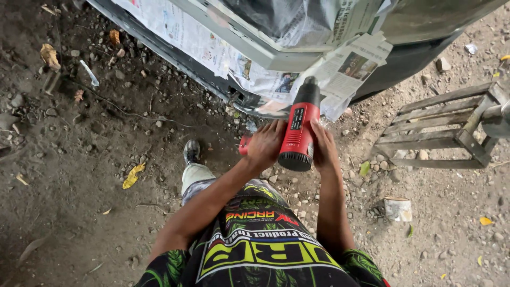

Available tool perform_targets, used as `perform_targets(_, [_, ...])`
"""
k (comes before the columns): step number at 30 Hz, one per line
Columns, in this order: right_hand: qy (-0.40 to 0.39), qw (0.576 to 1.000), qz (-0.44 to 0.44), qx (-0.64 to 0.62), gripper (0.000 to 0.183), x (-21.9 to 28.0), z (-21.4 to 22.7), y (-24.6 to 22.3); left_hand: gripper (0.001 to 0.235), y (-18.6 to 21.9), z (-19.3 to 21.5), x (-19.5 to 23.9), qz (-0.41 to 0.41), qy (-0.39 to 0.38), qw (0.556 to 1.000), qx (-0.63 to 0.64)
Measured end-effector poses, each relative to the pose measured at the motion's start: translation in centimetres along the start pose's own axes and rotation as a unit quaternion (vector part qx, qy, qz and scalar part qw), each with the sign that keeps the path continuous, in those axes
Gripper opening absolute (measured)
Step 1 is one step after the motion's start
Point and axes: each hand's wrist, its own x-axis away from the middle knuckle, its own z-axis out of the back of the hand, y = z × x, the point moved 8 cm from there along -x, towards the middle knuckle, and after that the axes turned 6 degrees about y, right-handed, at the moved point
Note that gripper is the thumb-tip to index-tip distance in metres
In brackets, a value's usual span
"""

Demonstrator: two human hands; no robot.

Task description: The person uses a red heat gun to apply heat to the edge of a white car bumper. The bumper is covered with newspaper and plastic sheeting. The person moves the heat gun along the bumper's edge and occasionally touches the surface with their left hand.

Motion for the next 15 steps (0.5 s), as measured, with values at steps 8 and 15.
perform_targets(8, [0.097, 0.970, -0.070, 0.213, 0.101, 3.1, -2.4, -1.0, 0.043, -1.7, 1.1, 1.1, 0.029, 0.008, 0.999, 0.029])
perform_targets(15, [0.078, 0.987, -0.057, 0.129, 0.111, 1.8, -2.8, 0.6, 0.040, -2.2, 3.2, 1.4, 0.032, 0.024, 0.997, 0.059])
